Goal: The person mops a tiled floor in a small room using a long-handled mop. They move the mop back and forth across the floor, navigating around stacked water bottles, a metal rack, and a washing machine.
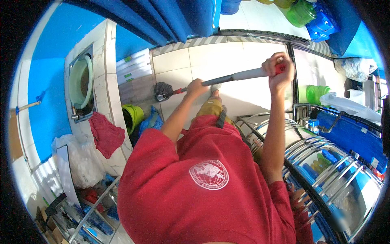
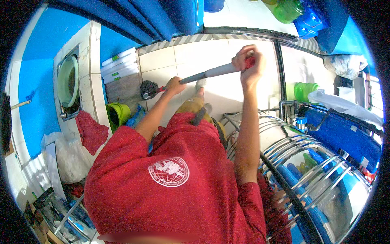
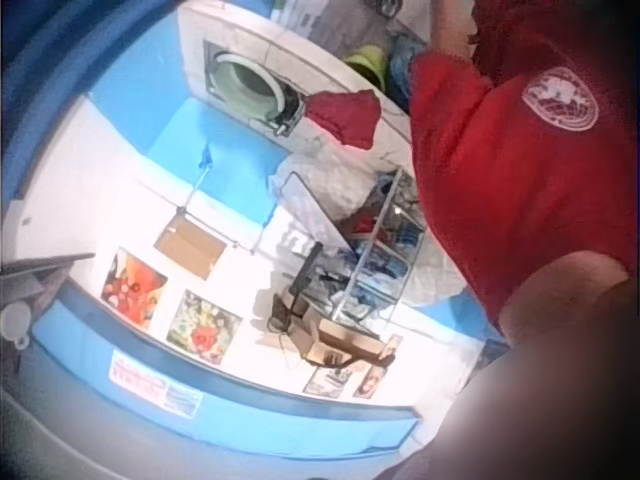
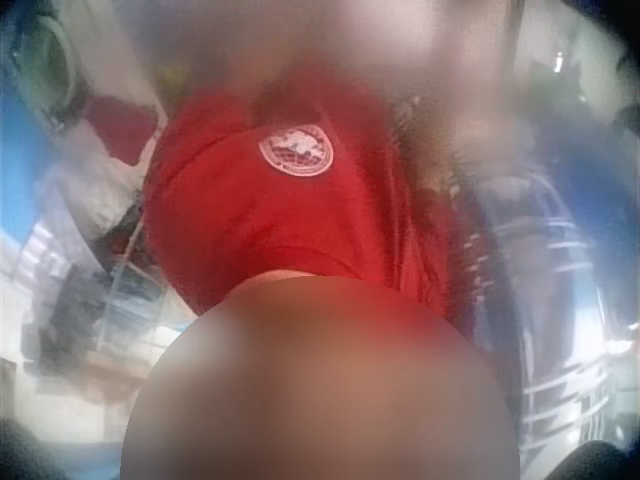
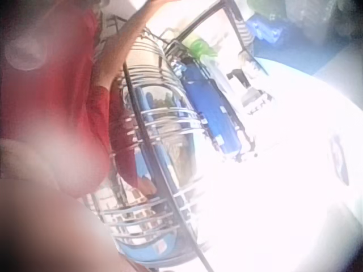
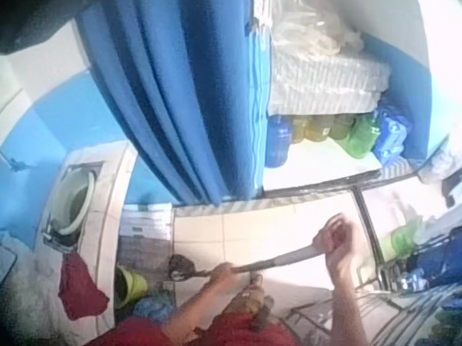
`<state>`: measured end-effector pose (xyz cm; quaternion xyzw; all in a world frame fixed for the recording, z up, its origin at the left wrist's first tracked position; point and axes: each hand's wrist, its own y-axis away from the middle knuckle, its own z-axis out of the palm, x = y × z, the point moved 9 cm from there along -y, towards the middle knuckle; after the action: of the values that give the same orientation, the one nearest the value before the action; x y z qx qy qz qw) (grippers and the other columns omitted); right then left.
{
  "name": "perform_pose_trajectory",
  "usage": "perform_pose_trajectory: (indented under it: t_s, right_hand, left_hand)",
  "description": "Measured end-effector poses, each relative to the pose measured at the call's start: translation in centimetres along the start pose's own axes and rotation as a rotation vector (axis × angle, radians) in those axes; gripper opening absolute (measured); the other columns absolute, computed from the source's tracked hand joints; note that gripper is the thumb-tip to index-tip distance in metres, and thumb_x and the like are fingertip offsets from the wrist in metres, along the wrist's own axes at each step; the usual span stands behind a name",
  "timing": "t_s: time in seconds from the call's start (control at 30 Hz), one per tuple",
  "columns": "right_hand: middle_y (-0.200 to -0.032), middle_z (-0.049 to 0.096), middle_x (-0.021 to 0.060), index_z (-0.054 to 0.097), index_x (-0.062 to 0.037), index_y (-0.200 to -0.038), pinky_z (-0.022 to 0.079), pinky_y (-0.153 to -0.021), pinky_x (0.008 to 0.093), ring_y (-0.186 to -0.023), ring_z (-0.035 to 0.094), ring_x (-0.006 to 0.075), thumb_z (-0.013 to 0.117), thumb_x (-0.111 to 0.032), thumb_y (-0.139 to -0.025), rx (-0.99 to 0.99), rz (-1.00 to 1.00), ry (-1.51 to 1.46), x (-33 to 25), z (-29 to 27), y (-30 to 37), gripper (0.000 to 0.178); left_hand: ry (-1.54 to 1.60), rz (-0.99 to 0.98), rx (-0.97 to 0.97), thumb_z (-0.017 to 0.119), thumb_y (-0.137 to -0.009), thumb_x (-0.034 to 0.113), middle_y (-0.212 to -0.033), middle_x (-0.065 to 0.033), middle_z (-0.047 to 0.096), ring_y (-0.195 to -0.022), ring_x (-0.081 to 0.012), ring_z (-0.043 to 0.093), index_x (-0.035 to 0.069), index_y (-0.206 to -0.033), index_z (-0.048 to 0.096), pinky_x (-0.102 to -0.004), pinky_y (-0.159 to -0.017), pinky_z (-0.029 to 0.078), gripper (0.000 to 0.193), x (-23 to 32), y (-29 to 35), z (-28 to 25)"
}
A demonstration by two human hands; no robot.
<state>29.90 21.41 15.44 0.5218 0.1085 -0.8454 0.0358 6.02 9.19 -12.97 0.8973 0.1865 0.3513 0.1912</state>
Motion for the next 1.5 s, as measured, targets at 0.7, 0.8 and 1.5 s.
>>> perform_pose_trajectory:
  t_s: [0.7,0.8,1.5]
  right_hand:
    - [-0.044,0.037,0.0039,0.050,0.0031,-0.086,0.033,-0.042,0.0304,-0.037,0.033,0.0125,0.034,-0.033,-0.095,0.310,-0.523,0.369,-12.3,13.3,4.9,0.041]
    - [-0.044,0.032,0.0015,0.053,0.0023,-0.088,0.030,-0.044,0.0295,-0.038,0.031,0.0126,0.033,-0.033,-0.094,0.299,-0.569,0.416,-9.4,14.8,4.0,0.041]
    - [-0.045,0.029,-0.0008,0.058,0.0014,-0.086,0.026,-0.045,0.0282,-0.040,0.027,0.0117,0.034,-0.045,-0.093,0.242,-0.399,0.289,-13.2,15.2,-0.4,0.053]
  left_hand:
    - [0.152,0.766,-0.200,0.061,-0.066,0.013,-0.069,-0.0155,0.062,-0.071,-0.0348,0.064,0.005,-0.069,0.060,-0.0453,-0.065,0.050,0.008,18.9,-9.4,-1.7]
    - [0.157,0.853,-0.053,0.062,-0.067,0.014,-0.067,-0.0163,0.061,-0.070,-0.0355,0.063,0.004,-0.067,0.060,-0.0460,-0.066,0.050,0.010,18.9,-12.3,-2.9]
    - [0.039,0.572,-0.347,0.057,-0.068,0.019,-0.077,-0.0227,0.066,-0.076,-0.0352,0.067,0.001,-0.076,0.067,-0.0435,-0.072,0.053,0.022,12.4,-6.0,-9.1]
